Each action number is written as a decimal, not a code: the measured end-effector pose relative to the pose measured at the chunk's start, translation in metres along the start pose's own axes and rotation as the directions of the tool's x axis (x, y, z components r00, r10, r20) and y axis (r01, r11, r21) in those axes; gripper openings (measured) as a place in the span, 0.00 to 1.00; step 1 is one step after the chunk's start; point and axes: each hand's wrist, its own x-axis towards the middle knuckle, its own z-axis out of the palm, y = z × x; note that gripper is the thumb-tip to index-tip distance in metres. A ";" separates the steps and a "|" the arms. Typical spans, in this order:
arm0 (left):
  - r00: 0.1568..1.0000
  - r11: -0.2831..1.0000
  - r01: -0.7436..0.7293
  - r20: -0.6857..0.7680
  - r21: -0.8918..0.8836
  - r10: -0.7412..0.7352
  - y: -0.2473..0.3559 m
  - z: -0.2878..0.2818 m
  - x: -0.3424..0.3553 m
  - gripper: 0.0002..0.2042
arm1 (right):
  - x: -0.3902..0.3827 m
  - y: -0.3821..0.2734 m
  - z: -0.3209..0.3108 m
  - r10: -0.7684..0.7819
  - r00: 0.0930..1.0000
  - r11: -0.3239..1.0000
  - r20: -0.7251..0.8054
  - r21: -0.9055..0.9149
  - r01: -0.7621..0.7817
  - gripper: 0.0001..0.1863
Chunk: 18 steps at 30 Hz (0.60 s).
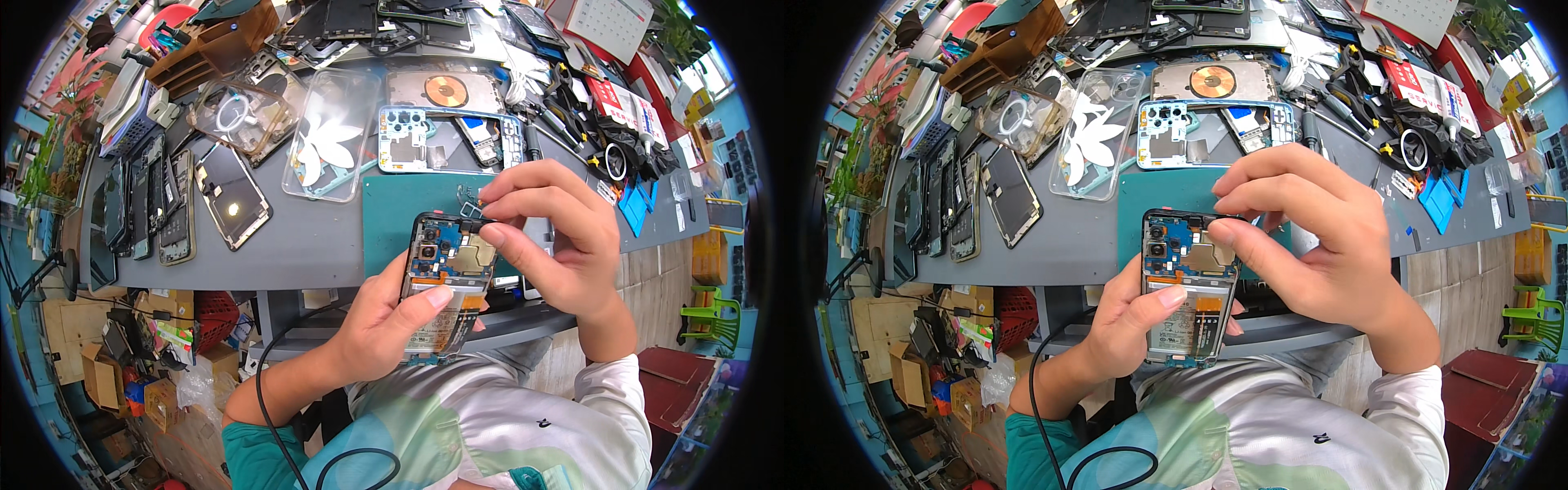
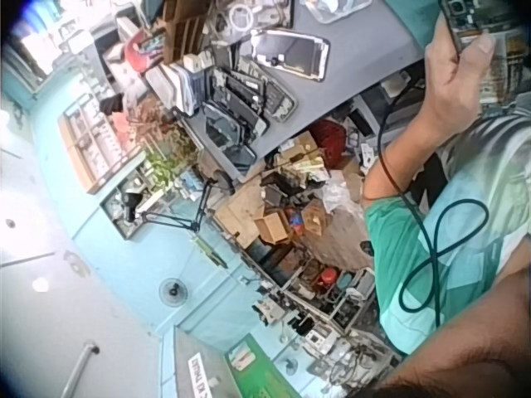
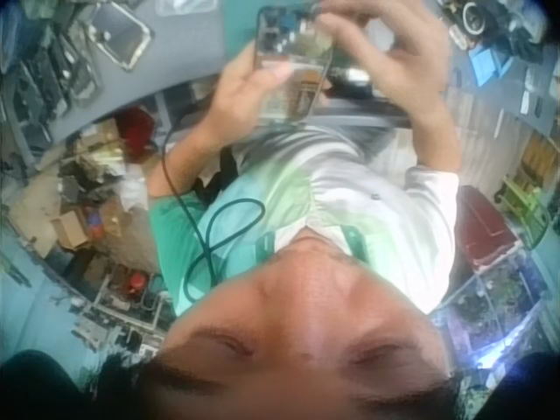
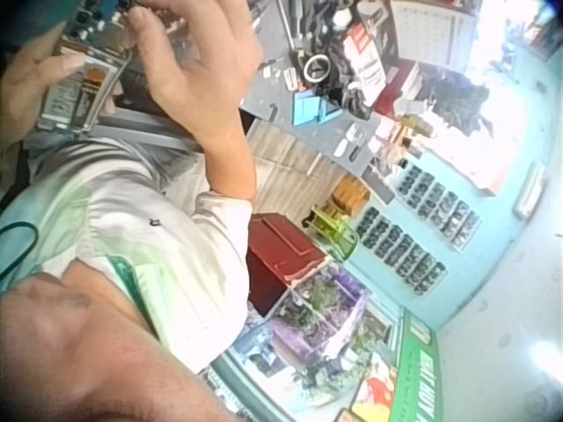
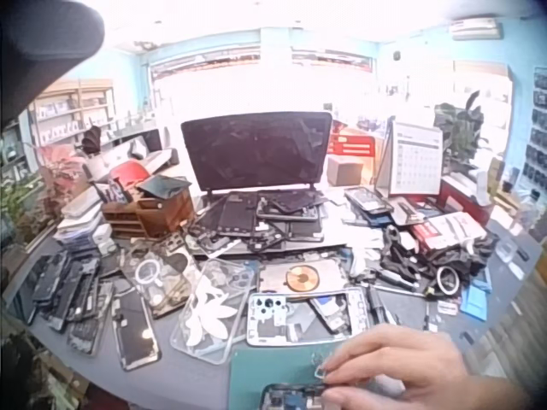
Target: The person cleans the back of a smartphone chassis, applies adhesive from a tube along the edges, and then attaches a new screen assembly. They press the screen into place and connect internal ribbon cables to the motherboard.
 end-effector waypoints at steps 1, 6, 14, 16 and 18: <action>1.000 0.999 -0.019 0.010 -0.041 0.019 -0.001 0.000 0.000 0.25 | -0.001 0.000 -0.002 -0.005 1.000 1.000 -0.013 -0.016 0.005 0.09; 0.999 0.987 -0.051 0.007 -0.155 0.052 -0.004 0.000 0.000 0.22 | -0.002 0.003 0.001 -0.112 0.992 0.988 -0.055 -0.113 0.106 0.09; 0.998 0.999 -0.020 -0.066 -0.038 0.018 -0.002 0.005 0.001 0.24 | -0.002 0.005 0.001 -0.207 0.976 0.966 -0.062 -0.172 0.194 0.12; 0.998 0.999 -0.019 -0.068 -0.030 0.017 -0.002 0.006 0.001 0.24 | -0.003 0.005 0.001 -0.238 0.969 0.951 -0.061 -0.219 0.220 0.12; 0.997 0.999 -0.027 -0.073 -0.021 0.026 -0.003 0.006 0.001 0.24 | -0.002 0.004 0.002 -0.265 0.962 0.933 -0.062 -0.270 0.239 0.13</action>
